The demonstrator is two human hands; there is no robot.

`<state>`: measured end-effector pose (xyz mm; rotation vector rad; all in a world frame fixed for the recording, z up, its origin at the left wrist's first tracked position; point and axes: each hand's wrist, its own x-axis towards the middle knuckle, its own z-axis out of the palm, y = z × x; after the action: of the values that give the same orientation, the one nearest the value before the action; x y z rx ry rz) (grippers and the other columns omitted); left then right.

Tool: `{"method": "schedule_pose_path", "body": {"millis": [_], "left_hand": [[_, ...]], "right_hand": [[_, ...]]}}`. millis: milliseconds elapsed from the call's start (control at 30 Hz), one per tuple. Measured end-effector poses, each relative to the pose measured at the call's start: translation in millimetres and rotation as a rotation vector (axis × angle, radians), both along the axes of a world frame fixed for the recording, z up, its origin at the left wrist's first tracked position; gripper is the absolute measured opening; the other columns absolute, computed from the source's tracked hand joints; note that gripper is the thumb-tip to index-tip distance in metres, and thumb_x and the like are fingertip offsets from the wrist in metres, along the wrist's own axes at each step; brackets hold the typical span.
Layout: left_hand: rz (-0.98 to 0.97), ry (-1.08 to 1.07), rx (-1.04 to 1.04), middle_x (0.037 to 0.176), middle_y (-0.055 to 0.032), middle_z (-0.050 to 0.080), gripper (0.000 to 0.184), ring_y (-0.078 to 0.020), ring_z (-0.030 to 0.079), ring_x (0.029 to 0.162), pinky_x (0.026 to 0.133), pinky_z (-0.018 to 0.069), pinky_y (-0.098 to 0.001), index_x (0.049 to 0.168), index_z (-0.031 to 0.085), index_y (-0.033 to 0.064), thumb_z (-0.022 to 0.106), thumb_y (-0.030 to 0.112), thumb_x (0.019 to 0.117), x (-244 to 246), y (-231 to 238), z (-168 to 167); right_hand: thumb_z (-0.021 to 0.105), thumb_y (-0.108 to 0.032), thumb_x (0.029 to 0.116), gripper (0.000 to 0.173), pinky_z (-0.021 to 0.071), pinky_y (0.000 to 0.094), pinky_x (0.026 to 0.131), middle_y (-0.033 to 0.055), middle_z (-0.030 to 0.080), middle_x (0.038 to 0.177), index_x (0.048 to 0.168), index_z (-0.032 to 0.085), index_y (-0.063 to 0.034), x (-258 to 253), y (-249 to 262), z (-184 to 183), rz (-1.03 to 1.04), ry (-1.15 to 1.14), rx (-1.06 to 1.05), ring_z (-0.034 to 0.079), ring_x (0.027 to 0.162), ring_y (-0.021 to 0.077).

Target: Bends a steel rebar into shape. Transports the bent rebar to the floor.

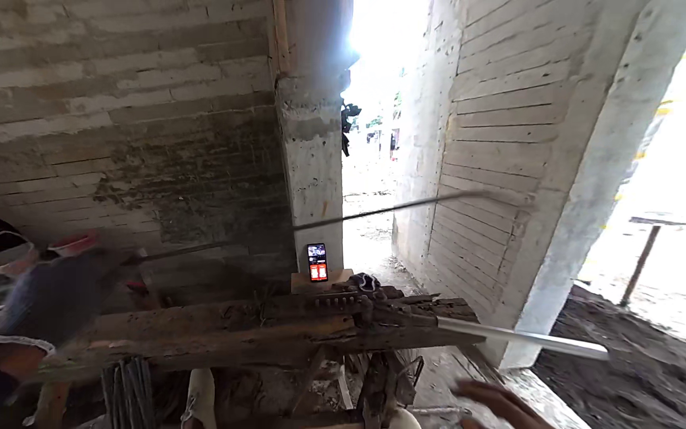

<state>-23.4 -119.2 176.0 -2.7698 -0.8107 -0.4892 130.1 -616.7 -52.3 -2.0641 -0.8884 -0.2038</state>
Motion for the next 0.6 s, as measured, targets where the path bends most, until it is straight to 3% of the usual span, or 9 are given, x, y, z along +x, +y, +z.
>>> {"method": "schedule_pose_path", "body": {"millis": [33, 100, 133, 233, 300, 367, 433, 533, 600], "left_hand": [[-0.093, -0.048, -0.042, 0.116, -0.0179, 0.071, 0.027, -0.0415, 0.067, 0.109, 0.093, 0.0503, -0.0645, 0.126, 0.071, 0.0113, 0.055, 0.023, 0.1069, -8, -21, -8], [-0.377, -0.2, -0.008, 0.097, -0.0049, 0.075, 0.024, -0.0285, 0.072, 0.086, 0.073, 0.0581, -0.059, 0.114, 0.076, 0.0224, 0.064, 0.037, 0.1003, -6, -21, -48], [-0.438, -0.213, -0.095, 0.094, 0.0016, 0.074, 0.024, -0.0218, 0.071, 0.083, 0.071, 0.0588, -0.0559, 0.114, 0.076, 0.029, 0.063, 0.044, 0.0998, 0, -36, -63], [-0.585, -0.214, -0.411, 0.103, 0.016, 0.073, 0.025, -0.004, 0.07, 0.091, 0.081, 0.0611, -0.0406, 0.117, 0.073, 0.0411, 0.056, 0.052, 0.102, 24, -107, -111], [-0.685, -0.274, -0.607, 0.103, 0.0177, 0.073, 0.024, 0.0, 0.069, 0.091, 0.082, 0.0608, -0.0339, 0.115, 0.073, 0.0411, 0.055, 0.051, 0.1028, 43, -154, -135], [-0.743, -0.371, -0.724, 0.1, 0.015, 0.072, 0.026, -0.0006, 0.068, 0.088, 0.079, 0.0602, -0.0323, 0.116, 0.074, 0.0389, 0.054, 0.051, 0.1034, 65, -189, -151], [-0.752, -0.437, -0.777, 0.105, 0.0112, 0.072, 0.03, -0.0042, 0.068, 0.092, 0.08, 0.0595, -0.0346, 0.126, 0.071, 0.0409, 0.056, 0.051, 0.1023, 86, -212, -160], [-0.795, -0.411, -0.707, 0.144, 0.0053, 0.06, 0.06, -0.0124, 0.065, 0.119, 0.093, 0.0586, -0.0407, 0.15, 0.052, 0.0404, 0.071, 0.047, 0.0931, 108, -219, -160], [-0.767, -0.346, -0.697, 0.15, 0.0036, 0.055, 0.068, -0.0156, 0.063, 0.122, 0.094, 0.0586, -0.0439, 0.151, 0.049, 0.0417, 0.076, 0.045, 0.0884, 112, -205, -158]], "right_hand": [[0.058, -0.036, 0.1043, 0.049, 0.0506, 0.0505, 0.107, 0.0215, 0.062, 0.137, 0.136, 0.061, 0.0019, 3, 21, 24, 0.092, -0.013, 0.087, 0.061, 0.127, 0.0316], [0.043, -0.05, 0.1081, 0.064, 0.0486, 0.0482, 0.111, 0.0158, 0.059, 0.145, 0.148, 0.05, 0.0001, 2, 63, 76, 0.241, -0.017, 0.282, 0.058, 0.133, 0.0268], [0.036, -0.059, 0.1069, 0.072, 0.0484, 0.0488, 0.112, 0.0116, 0.059, 0.146, 0.152, 0.045, -0.0041, 0, 85, 100, 0.31, -0.002, 0.393, 0.057, 0.134, 0.0264], [0.027, -0.077, 0.0986, 0.085, 0.046, 0.0482, 0.114, 0.0057, 0.058, 0.148, 0.16, 0.034, -0.0182, -20, 133, 157, 0.523, 0.168, 0.686, 0.056, 0.136, 0.0259], [0.032, -0.068, 0.1031, 0.068, 0.055, 0.0417, 0.101, 0.0016, 0.07, 0.125, 0.152, 0.048, -0.024, -34, 146, 168, 0.584, 0.306, 0.952, 0.068, 0.114, 0.019], [0.035, -0.05, 0.1094, 0.043, 0.0584, 0.0285, 0.075, -0.0073, 0.067, 0.088, 0.131, 0.062, -0.0256, -33, 148, 168, 0.501, 0.306, 1.161, 0.065, 0.076, 0.0073], [0.038, -0.036, 0.1115, 0.029, 0.0537, 0.0214, 0.061, -0.0099, 0.057, 0.074, 0.12, 0.062, -0.023, -18, 141, 172, 0.454, 0.231, 1.173, 0.056, 0.061, 0.003], [0.04, -0.036, 0.1111, 0.025, 0.0498, 0.017, 0.057, -0.0125, 0.053, 0.071, 0.118, 0.062, -0.0253, 16, 119, 191, 0.399, 0.142, 0.987, 0.052, 0.058, 0.0005], [0.039, -0.039, 0.1111, 0.027, 0.0488, 0.0159, 0.055, -0.013, 0.053, 0.072, 0.119, 0.061, -0.0257, 41, 97, 206, 0.34, 0.142, 0.858, 0.052, 0.057, -0.0007]]}}
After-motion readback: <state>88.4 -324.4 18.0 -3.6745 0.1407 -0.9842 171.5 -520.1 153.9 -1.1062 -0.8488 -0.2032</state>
